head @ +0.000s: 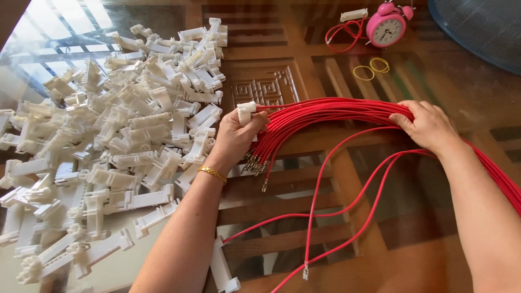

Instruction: The person repeatedly picks up white plastic connectors and red wires with metal terminals, inserting the terminals into the connectors by hand. The completed assemblies are placed on the table next to the pile of unused connectors.

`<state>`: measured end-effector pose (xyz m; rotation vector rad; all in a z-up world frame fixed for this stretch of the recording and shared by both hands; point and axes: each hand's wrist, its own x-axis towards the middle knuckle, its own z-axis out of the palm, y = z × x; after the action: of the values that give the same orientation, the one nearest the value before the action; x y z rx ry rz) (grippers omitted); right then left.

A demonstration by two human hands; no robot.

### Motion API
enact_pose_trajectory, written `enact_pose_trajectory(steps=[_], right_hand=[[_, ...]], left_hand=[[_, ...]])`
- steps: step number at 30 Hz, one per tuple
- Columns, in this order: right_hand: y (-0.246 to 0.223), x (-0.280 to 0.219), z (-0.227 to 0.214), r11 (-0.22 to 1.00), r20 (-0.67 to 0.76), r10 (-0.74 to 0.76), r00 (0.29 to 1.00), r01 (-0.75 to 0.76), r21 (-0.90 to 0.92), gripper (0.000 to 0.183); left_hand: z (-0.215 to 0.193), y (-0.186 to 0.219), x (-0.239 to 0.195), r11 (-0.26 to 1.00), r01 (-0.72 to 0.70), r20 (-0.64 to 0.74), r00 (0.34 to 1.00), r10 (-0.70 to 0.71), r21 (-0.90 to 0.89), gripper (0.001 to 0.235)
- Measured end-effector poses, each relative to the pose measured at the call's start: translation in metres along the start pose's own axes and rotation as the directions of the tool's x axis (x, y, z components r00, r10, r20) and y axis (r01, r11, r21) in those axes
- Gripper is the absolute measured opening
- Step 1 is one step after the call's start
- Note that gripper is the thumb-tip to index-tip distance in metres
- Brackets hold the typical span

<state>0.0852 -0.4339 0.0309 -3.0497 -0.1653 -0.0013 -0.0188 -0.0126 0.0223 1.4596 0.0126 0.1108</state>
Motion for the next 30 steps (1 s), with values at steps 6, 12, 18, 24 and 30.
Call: enact_pose_trajectory(steps=[6,12,18,24,30], right_hand=[[0.026,-0.033,0.002,0.997,0.005,0.045,0.999,-0.045,-0.059,0.059],[0.01,-0.057,-0.032,0.97,0.224,0.241,0.944,-0.227,-0.087,0.059],[-0.056,-0.021,-0.029,0.972,0.127,-0.116,0.985,0.086,0.218,0.052],[-0.156,0.013,-0.042,0.969,0.276,-0.132,0.952,0.065,0.239,0.042],[-0.163,0.058,-0.027,0.967,0.497,-0.148,0.855,0.019,0.255,0.048]], left_hand=[[0.003,0.005,-0.012,0.955,-0.142,0.091,0.988,0.122,0.261,0.009],[0.008,0.004,-0.01,0.865,-0.246,0.08,0.969,0.235,0.437,0.01],[0.007,0.007,-0.007,0.881,-0.086,0.063,0.996,0.064,0.465,0.019],[-0.006,-0.011,0.011,0.798,-0.337,0.126,0.94,0.318,0.5,0.02],[-0.006,0.014,0.01,0.686,-0.369,0.245,0.929,0.275,0.627,0.023]])
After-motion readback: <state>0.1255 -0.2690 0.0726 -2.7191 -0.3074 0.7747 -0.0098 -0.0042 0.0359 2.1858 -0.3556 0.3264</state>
